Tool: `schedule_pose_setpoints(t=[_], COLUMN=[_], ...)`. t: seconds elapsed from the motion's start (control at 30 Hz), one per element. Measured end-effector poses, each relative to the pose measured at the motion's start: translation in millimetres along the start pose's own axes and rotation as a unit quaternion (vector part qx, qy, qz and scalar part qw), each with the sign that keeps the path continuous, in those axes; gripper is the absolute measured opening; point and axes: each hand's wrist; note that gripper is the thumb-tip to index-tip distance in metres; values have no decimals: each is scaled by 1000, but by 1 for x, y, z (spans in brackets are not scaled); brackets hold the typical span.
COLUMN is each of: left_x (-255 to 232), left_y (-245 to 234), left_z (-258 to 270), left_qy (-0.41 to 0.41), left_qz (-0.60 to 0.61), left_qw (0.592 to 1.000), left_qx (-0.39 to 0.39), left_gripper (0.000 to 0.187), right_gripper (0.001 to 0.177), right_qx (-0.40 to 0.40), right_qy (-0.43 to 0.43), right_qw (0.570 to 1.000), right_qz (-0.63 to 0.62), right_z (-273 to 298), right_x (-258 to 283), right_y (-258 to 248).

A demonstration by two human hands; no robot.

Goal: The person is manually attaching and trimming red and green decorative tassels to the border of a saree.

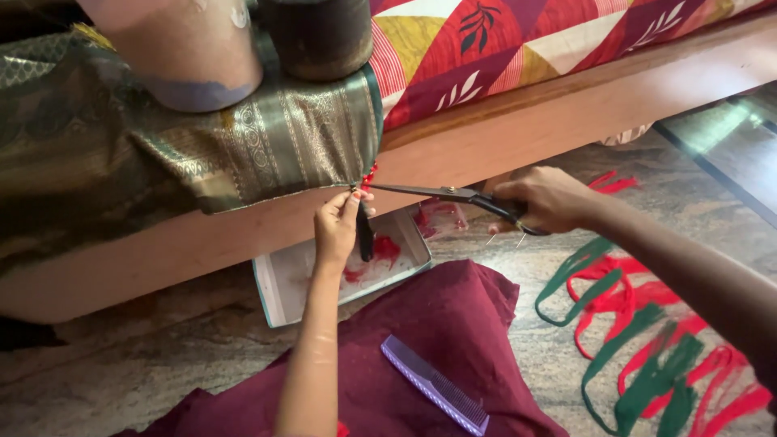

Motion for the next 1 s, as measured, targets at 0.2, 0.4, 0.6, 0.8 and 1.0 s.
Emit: schedule_pose_setpoints(t=[0.2, 0.4, 0.6, 0.8, 1.0], left_x=[-1, -10, -6, 4, -4], left_y=[0, 2, 7, 8, 9], left_z=[11, 20, 20, 17, 20], left_qy=[-52, -78, -90, -104, -110], left_qz=[20, 12, 33, 71, 53], left_qw=[998, 997, 995, 991, 991], left_qx=[9, -2, -30, -48, -59], left_gripper=[27, 28, 25, 25, 24], right_gripper=[60, 68, 52, 43, 51], right_qx=[27, 86, 92, 88, 137], right_qy=[-2, 16, -5, -29, 4], right_qw=[999, 995, 993, 994, 989], right_qz=[25, 56, 71, 58, 63], right_z=[-9, -20, -38, -51, -58], right_x=[1, 7, -5, -2, 9], right_y=[-9, -15, -10, -18, -31])
Point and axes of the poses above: each hand's wrist, its own z-axis away from the middle knuckle, its own y-axis out of the palm, x = y × z, and after that the axes turned 11 degrees about -y, right-handed
